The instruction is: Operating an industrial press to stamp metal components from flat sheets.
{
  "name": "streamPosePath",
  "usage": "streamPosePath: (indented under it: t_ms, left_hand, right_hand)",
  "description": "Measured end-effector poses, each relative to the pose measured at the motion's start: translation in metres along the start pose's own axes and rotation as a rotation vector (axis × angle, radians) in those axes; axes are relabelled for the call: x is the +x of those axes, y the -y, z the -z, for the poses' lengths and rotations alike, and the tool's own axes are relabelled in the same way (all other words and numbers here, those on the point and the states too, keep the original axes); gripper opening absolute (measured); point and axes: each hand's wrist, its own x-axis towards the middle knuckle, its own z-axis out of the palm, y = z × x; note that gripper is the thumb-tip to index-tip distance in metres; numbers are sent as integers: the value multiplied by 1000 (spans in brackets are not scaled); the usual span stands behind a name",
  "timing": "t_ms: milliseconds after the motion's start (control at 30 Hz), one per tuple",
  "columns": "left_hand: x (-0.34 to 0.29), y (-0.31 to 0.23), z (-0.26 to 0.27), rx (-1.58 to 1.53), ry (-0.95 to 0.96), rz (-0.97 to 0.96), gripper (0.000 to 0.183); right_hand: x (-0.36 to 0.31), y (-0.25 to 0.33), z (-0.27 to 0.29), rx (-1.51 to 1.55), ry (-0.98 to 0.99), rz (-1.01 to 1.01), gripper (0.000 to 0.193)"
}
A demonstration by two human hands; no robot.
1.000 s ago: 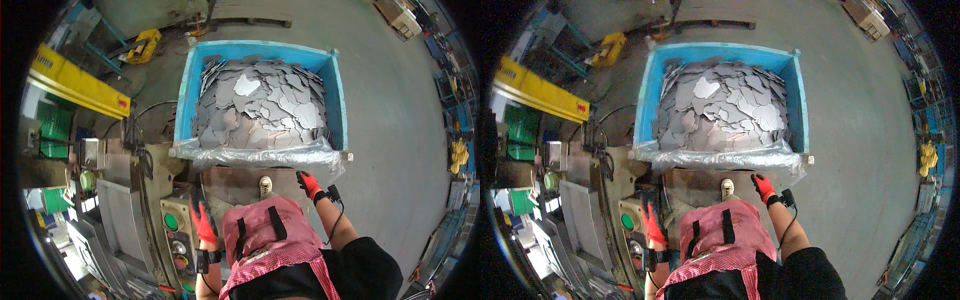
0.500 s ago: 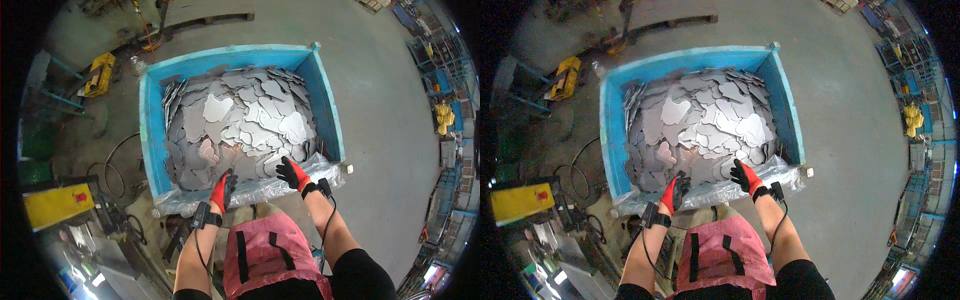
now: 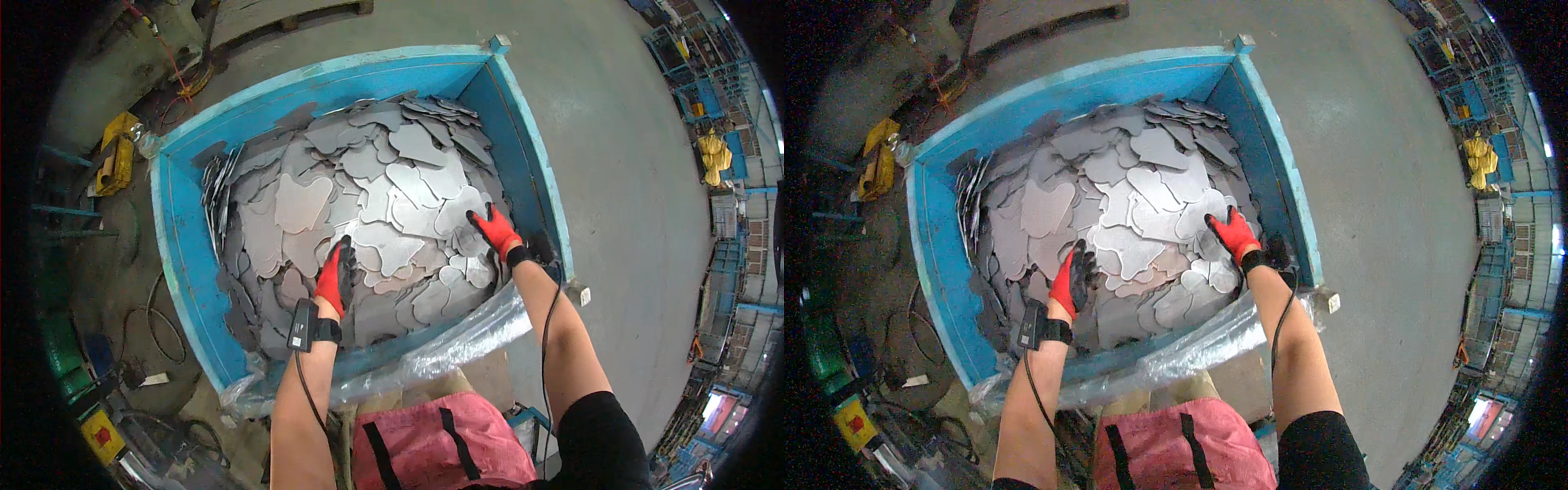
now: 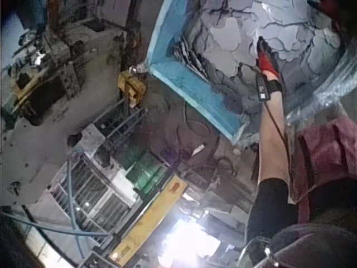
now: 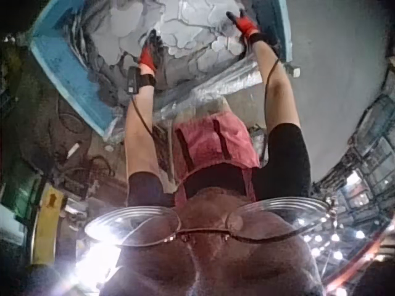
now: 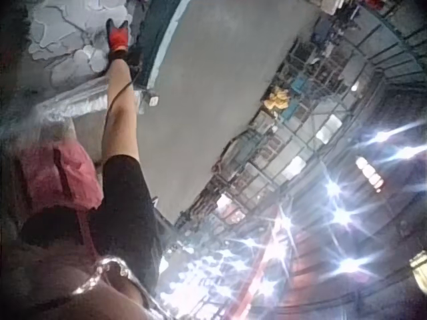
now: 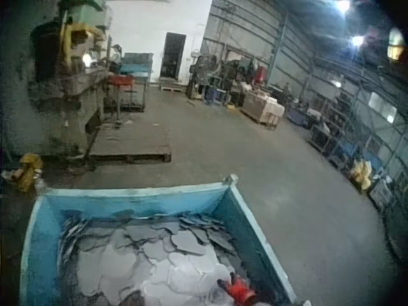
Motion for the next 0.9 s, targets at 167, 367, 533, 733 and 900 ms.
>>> streamPosePath:
  t_ms: [167,367,533,733,900]
  left_hand:
    - [55,-18,-35,340,-281,-231,68]
    - [101,-2,-101,1297,-612,-56,94]
    - [109,-9,-105,1093,-620,-69,90]
    - [100,-29,-97,910,-497,-89,86]
    - [97,-32,-83,1073,-454,-89,89]
  right_hand:
    - [53,0,3,-140,-55,1,97]
    - [66,5,-11,-488,-2,-120,91]
    - [71,21,-24,-251,-59,-101,84]
    - [59,60,-79,447,160,-214,76]
    - [42,46,-66,-117,147,154,71]
